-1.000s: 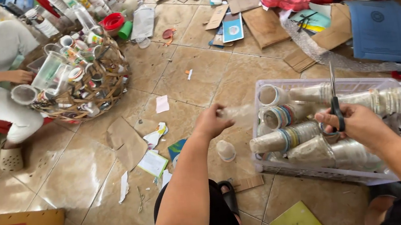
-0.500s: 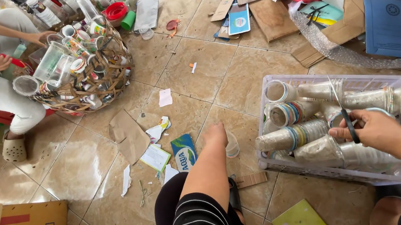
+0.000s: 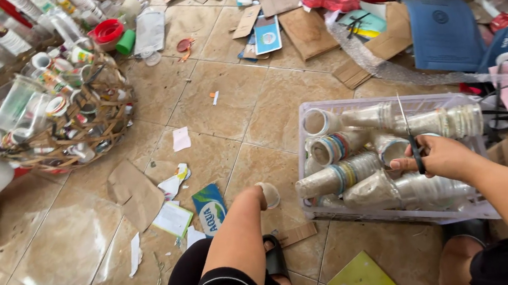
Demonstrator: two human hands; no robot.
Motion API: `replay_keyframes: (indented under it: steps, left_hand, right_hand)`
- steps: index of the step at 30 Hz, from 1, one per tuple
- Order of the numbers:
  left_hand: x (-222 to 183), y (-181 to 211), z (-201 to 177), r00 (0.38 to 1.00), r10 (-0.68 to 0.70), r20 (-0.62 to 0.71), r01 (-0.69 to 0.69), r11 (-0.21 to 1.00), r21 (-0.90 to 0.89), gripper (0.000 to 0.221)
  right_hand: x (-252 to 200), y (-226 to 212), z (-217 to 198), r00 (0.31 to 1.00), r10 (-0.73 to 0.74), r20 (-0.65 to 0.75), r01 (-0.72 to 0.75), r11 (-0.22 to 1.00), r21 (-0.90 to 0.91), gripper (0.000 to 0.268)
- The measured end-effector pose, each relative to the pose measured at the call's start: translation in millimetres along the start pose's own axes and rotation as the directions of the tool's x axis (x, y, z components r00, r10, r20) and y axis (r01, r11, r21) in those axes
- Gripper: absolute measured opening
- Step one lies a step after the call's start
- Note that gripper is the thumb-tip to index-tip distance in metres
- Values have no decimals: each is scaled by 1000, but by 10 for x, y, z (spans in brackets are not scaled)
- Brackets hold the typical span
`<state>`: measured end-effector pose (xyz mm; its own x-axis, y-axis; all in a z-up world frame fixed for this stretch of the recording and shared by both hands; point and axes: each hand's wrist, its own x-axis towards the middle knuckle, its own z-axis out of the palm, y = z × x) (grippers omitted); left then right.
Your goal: The person sits on a cluttered floor and uses scissors to cut the rims off clear plastic cups. They hold each cup in their left hand and cut around the edge with the scissors in their right hand, placing the trimmed cups into a plastic crate.
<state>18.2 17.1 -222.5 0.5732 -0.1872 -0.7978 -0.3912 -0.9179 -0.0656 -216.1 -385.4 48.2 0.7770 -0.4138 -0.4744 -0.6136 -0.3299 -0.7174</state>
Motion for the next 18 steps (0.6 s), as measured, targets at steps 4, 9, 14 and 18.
replay_keyframes:
  steps: [4,9,14,18]
  left_hand:
    - [-197,-94,45,995,70,66,-65,995,-78,66]
    - [-961,263,-494,942,-116,-315,52,977,-204,33]
    - [-1318,788,-820,655,-32,-755,-249,934,-256,43]
    - [-1691,1335,-898,618,193,-762,-453,880,-145,41]
  right_hand:
    - [43,110,-111,1000,-10,-30,11,1000,28,51]
    - [-56,175,-289,992,14,-125,-27,994,-104,61]
    - [17,392,-442,987,41,-155,-66,984,-165,57]
    - [253,720,-488,987,17,-162,-46,983,-176,55]
